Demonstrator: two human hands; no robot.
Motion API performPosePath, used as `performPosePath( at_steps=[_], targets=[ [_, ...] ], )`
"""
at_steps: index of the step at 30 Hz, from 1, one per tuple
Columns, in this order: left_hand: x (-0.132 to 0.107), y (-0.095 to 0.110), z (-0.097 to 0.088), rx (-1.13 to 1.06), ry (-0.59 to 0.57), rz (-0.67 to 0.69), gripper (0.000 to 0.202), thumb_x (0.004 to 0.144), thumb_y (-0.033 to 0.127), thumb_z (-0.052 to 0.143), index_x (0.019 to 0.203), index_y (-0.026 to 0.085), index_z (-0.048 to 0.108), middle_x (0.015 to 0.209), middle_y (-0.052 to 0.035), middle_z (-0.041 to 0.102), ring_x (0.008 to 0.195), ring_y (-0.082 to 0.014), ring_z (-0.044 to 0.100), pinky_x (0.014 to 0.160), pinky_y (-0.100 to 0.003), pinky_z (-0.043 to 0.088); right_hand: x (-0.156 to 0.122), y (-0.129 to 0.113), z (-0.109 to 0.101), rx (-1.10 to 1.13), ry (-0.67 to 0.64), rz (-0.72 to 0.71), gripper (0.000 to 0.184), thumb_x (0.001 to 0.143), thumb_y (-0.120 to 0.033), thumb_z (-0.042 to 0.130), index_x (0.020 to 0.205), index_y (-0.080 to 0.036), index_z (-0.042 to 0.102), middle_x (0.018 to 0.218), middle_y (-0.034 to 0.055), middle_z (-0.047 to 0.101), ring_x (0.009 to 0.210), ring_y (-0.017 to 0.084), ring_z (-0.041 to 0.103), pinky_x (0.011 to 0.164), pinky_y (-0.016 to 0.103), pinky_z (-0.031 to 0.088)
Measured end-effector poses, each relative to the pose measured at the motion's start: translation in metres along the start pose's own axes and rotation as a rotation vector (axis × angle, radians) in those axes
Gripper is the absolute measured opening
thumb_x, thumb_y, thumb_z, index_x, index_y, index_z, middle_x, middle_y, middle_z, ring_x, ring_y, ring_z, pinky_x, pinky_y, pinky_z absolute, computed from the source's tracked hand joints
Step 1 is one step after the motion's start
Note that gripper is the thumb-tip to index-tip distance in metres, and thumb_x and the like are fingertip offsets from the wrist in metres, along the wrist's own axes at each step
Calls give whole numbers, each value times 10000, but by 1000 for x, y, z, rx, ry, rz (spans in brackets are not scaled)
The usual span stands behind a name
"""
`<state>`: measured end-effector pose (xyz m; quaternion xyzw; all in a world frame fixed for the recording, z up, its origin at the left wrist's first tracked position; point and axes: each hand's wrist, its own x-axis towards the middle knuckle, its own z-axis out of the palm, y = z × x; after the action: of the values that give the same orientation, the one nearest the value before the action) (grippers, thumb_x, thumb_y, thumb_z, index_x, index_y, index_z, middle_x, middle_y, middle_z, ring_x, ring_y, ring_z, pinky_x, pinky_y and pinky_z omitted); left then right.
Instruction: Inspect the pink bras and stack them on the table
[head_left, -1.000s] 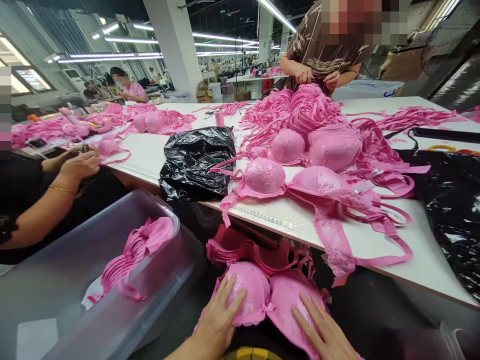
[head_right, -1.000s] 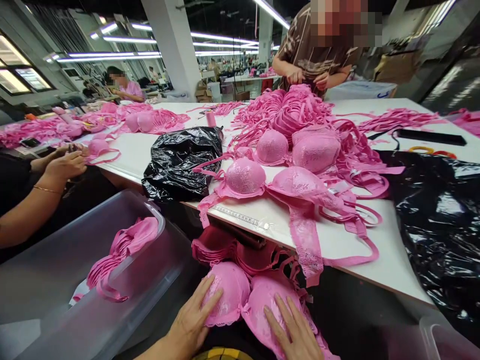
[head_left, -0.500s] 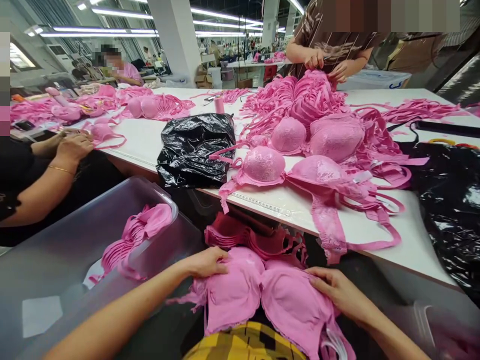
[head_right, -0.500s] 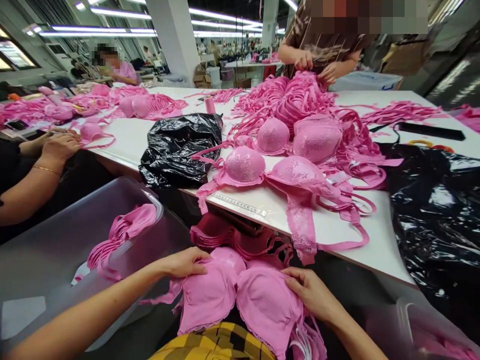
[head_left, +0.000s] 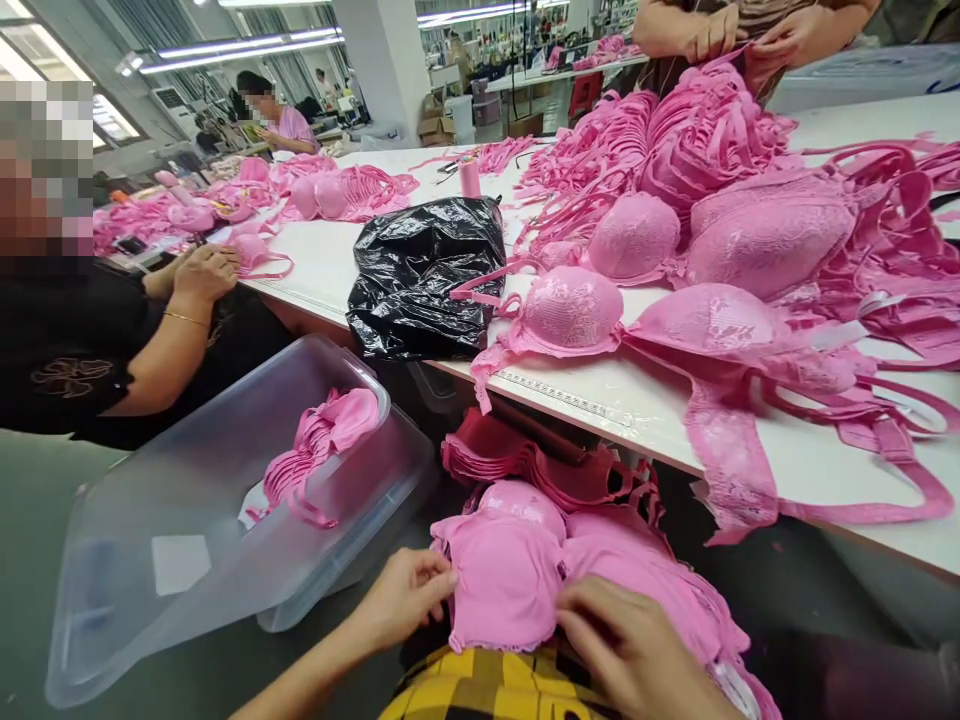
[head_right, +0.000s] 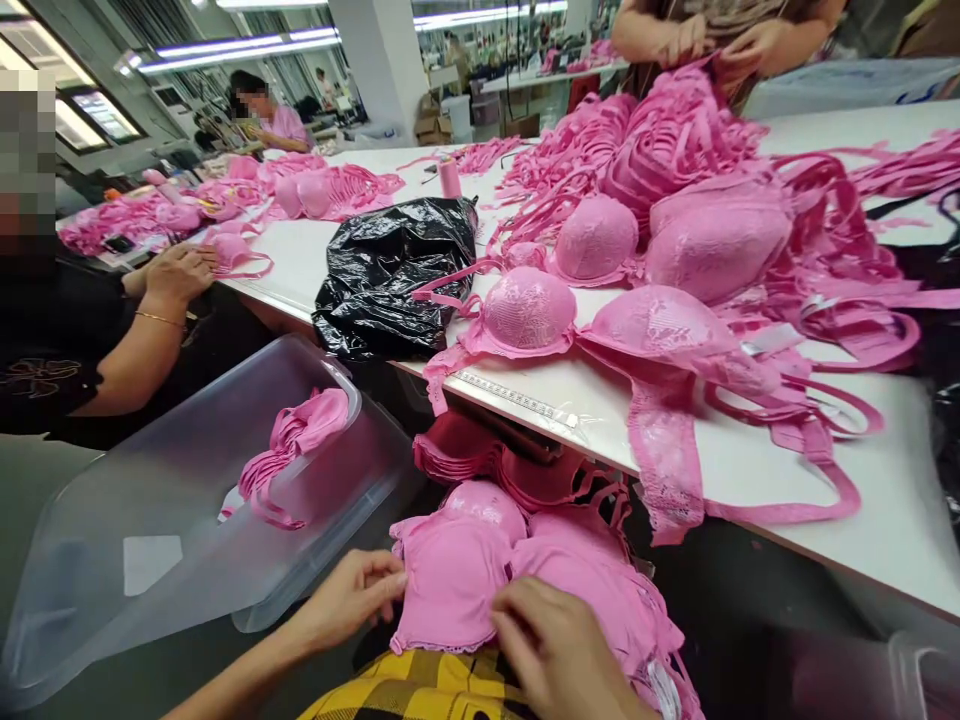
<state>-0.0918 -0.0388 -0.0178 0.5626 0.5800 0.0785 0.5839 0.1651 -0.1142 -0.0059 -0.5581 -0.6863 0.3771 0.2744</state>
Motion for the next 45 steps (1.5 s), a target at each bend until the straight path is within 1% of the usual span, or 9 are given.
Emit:
performPosePath(
  at_steps=[2,5,10,16,24,30,37,41,45],
  targets=[
    [-2,-11,12,-232,-99,-111,351,664,482,637,640,142,552,507,21,539,437,-105,493,457,-222,380,25,-18,27,-43,-95,41,161,842,-185,477,763,-202,617,716,18,669,655,157,619,587,240,431],
    [-2,-17,25,-443,-68,-148,407,602,512,695,619,137,539,500,11,560,413,-91,496,472,-232,419,51,-30,57,-156,-143,94,127,820,-172,511,768,-180,626,735,34,679,670,181,621,578,257,379],
    [0,-20,31,-471,-50,-83,388,579,473,735,603,128,560,500,28,514,421,-82,472,478,-231,427,54,-27,82,-350,-148,98,142,830,-203,516,886,-147,633,805,96,684,739,249,638,587,289,336],
    [2,-26,35,-434,-36,40,362,604,426,710,539,147,488,487,49,421,454,-73,386,469,-205,302,49,-17,94,-365,-108,109,162,777,-97,478,817,-147,627,748,76,676,655,208,613,552,274,288],
    [6,-28,47,-331,244,159,314,656,368,570,478,184,390,528,46,325,535,-104,308,519,-231,282,52,-18,85,43,-118,14,156,734,-113,484,588,-166,497,515,-50,484,487,82,394,489,194,267],
    [12,-26,52,-291,319,237,340,648,284,547,408,188,326,542,29,332,572,-123,323,557,-246,285,56,-11,83,165,-124,63,168,738,-120,466,577,-166,472,511,-59,437,482,75,375,475,182,269],
    [27,-28,59,-476,213,181,233,653,338,601,552,167,480,558,37,426,522,-93,371,517,-217,337,52,-5,80,102,-119,54,170,790,-137,454,635,-166,516,559,-36,517,519,94,436,501,192,309],
    [26,-21,55,-616,54,146,291,595,352,724,766,139,623,647,-4,563,601,-126,504,603,-246,414,54,-11,47,-95,-53,-15,179,850,-157,420,768,-166,578,742,34,622,668,147,543,609,238,387],
    [25,-19,54,-650,8,139,271,611,341,739,733,111,665,657,-33,612,652,-161,551,635,-266,437,66,-10,9,-430,-84,66,264,786,-174,543,1040,-135,603,1054,148,629,966,278,547,791,353,403]
  ],
)
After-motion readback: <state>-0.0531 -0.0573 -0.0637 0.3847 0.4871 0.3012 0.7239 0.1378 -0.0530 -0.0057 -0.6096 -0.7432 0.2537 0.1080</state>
